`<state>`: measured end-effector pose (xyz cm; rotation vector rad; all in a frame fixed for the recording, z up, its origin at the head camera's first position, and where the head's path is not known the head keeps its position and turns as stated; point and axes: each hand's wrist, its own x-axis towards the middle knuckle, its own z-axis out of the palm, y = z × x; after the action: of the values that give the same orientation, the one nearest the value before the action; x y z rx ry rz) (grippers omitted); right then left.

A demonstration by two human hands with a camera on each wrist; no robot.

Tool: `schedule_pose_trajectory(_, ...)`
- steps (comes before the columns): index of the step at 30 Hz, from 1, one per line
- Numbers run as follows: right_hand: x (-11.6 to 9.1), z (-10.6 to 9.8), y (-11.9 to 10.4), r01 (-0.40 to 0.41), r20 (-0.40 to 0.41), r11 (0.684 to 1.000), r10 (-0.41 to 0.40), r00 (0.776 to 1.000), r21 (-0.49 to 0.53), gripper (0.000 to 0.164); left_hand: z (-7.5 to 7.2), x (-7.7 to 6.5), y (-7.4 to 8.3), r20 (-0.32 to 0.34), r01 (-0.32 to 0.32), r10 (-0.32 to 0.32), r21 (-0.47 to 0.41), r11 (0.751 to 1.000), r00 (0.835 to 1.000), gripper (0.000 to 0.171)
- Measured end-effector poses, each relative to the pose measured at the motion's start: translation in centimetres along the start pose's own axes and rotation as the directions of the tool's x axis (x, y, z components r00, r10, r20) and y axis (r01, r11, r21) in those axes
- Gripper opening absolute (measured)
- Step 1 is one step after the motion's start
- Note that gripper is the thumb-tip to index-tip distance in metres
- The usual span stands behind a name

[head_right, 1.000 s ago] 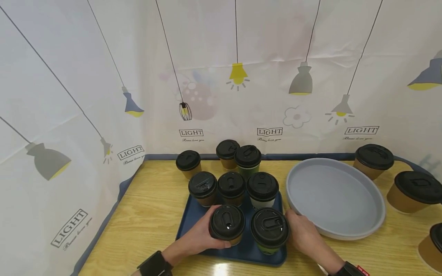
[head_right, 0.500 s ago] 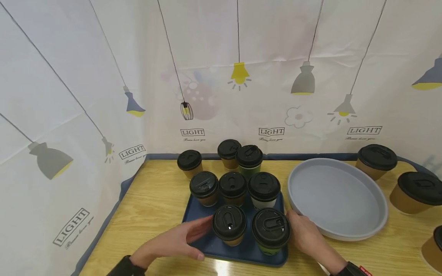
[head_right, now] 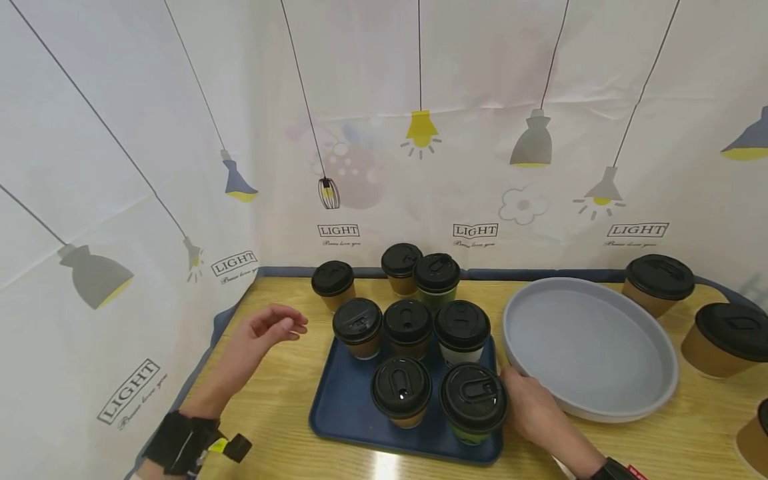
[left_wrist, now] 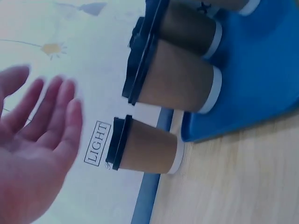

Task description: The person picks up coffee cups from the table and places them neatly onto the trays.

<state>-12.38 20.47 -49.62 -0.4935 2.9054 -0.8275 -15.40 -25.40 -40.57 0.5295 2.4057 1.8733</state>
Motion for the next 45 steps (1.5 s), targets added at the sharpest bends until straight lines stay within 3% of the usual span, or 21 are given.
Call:
schedule_pose_trajectory(3, -0.1, -0.1, 0.1, 0.006, 0.003, 1.000, -0.006, 1.000, 0.000, 0.021, 0.1, 1.0, -0.2, -0.174, -0.056, 0.059, 0.021, 0.998, 0.983, 0.028)
schedule_pose_trajectory(7, -0.2, 0.1, 0.2, 0.034, -0.013, 0.999, -0.034, 0.999, -0.006, 0.018, 0.5, 2.5, -1.1, -0.337, -0.113, 0.125, 0.054, 0.992, 0.933, 0.034)
schedule_pose_trajectory(10, -0.1, 0.1, 0.1, 0.032, -0.007, 0.999, -0.033, 0.999, -0.007, 0.015, 0.6, 3.7, -1.9, -0.386, -0.162, 0.185, 0.092, 0.983, 0.904, 0.038)
schedule_pose_trajectory(14, 0.0, -0.1, 0.1, 0.003, 0.030, 1.000, -0.003, 1.000, -0.001, 0.013, 0.5, 5.2, -2.5, -0.394, -0.184, 0.228, 0.146, 0.972, 0.890, 0.046)
schedule_pose_trajectory(19, 0.1, -0.2, 0.0, 0.000, 0.035, 1.000, 0.000, 0.999, 0.003, 0.013, 0.2, 6.5, -3.4, -0.394, -0.121, 0.184, 0.179, 0.976, 0.901, 0.060)
schedule_pose_trajectory(25, -0.1, -0.1, 0.2, 0.021, 0.015, 1.000, -0.021, 1.000, 0.005, 0.014, -0.3, 7.6, -4.7, -0.341, -0.001, 0.073, 0.206, 0.979, 0.937, 0.077)
schedule_pose_trajectory(30, -0.2, 0.0, 0.3, 0.053, -0.003, 0.999, -0.053, 0.999, 0.000, 0.014, -0.4, 8.4, -5.4, -0.310, 0.016, 0.050, 0.206, 0.978, 0.950, 0.081)
schedule_pose_trajectory(35, 0.0, -0.1, 0.2, 0.009, 0.016, 1.000, -0.009, 1.000, -0.001, 0.013, -0.1, 9.2, -5.6, -0.303, 0.040, 0.035, 0.239, 0.970, 0.952, 0.086)
schedule_pose_trajectory(45, -0.3, 0.0, 0.1, 0.032, -0.007, 0.999, -0.032, 0.999, -0.005, 0.013, 1.2, 10.8, -7.6, -0.259, 0.068, 0.006, 0.277, 0.959, 0.966, 0.099)
